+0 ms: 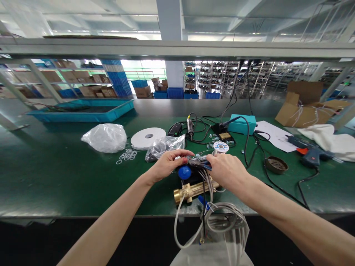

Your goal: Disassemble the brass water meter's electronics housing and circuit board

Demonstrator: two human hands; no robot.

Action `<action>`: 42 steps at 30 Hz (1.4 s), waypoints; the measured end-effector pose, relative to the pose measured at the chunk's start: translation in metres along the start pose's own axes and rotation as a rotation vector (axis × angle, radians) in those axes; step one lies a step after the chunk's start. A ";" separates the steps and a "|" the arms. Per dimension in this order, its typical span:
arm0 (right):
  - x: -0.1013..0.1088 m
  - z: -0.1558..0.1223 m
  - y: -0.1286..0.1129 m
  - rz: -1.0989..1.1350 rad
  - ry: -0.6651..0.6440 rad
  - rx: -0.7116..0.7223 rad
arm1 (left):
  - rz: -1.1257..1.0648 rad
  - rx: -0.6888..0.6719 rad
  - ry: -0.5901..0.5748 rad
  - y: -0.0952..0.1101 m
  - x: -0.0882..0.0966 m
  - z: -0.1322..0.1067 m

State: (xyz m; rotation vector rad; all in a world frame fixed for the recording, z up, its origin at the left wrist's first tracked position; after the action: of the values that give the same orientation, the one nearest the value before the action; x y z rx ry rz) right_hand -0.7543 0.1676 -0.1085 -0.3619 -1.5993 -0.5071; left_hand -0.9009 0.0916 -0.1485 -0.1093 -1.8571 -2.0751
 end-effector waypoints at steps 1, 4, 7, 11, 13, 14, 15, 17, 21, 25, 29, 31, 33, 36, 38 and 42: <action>-0.002 0.000 0.001 0.009 -0.005 -0.005 | -0.049 0.015 0.014 -0.003 0.000 0.000; -0.005 -0.002 0.005 0.036 -0.004 -0.014 | -0.204 0.041 0.088 -0.009 0.004 0.002; -0.007 -0.009 0.015 0.057 0.011 -0.017 | -0.270 0.033 0.150 -0.009 0.007 0.005; -0.011 -0.018 0.035 0.087 0.080 -0.033 | -0.233 0.060 0.164 -0.005 0.007 0.013; -0.013 -0.020 0.044 0.076 0.116 -0.045 | -0.164 0.085 0.162 -0.002 0.005 0.018; -0.014 -0.020 0.046 0.064 0.127 -0.047 | -0.132 0.097 0.159 0.001 0.004 0.020; -0.015 -0.019 0.047 0.052 0.136 -0.047 | -0.084 0.105 0.152 0.004 0.001 0.022; -0.015 -0.018 0.048 0.035 0.148 -0.040 | 0.089 0.107 0.122 0.012 -0.005 0.025; -0.010 -0.017 0.044 0.017 0.172 -0.023 | 0.473 0.077 0.007 0.020 -0.019 0.031; -0.007 -0.017 0.042 0.006 0.173 -0.016 | 0.447 0.031 -0.049 0.016 -0.022 0.032; -0.005 -0.016 0.042 -0.001 0.192 -0.007 | 0.429 0.002 -0.055 0.011 -0.020 0.032; -0.005 -0.015 0.041 -0.006 0.203 -0.001 | 0.445 -0.017 -0.049 0.011 -0.020 0.032; -0.004 -0.014 0.040 -0.008 0.200 0.012 | 0.453 -0.032 -0.052 0.012 -0.020 0.032; -0.004 -0.012 0.040 -0.014 0.172 0.018 | 0.464 -0.043 -0.066 0.016 -0.022 0.031; -0.003 -0.011 0.040 -0.018 0.146 0.004 | 0.477 -0.038 -0.065 0.018 -0.023 0.030; -0.003 -0.011 0.041 -0.002 0.099 -0.020 | 0.533 -0.058 -0.057 0.022 -0.026 0.032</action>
State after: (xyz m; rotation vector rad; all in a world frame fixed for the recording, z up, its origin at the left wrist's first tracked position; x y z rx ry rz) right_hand -0.7241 0.1967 -0.1070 -0.3452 -1.5003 -0.5346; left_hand -0.8756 0.1261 -0.1309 -0.6131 -1.5744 -1.7611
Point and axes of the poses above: each hand's wrist, its own z-axis towards the middle knuckle, its own x-axis out of the back of the hand, y = z × x, the point moved 6 cm from there along z, towards the middle knuckle, and after that the axes turned 3 degrees about -y, right-handed, at the moved point
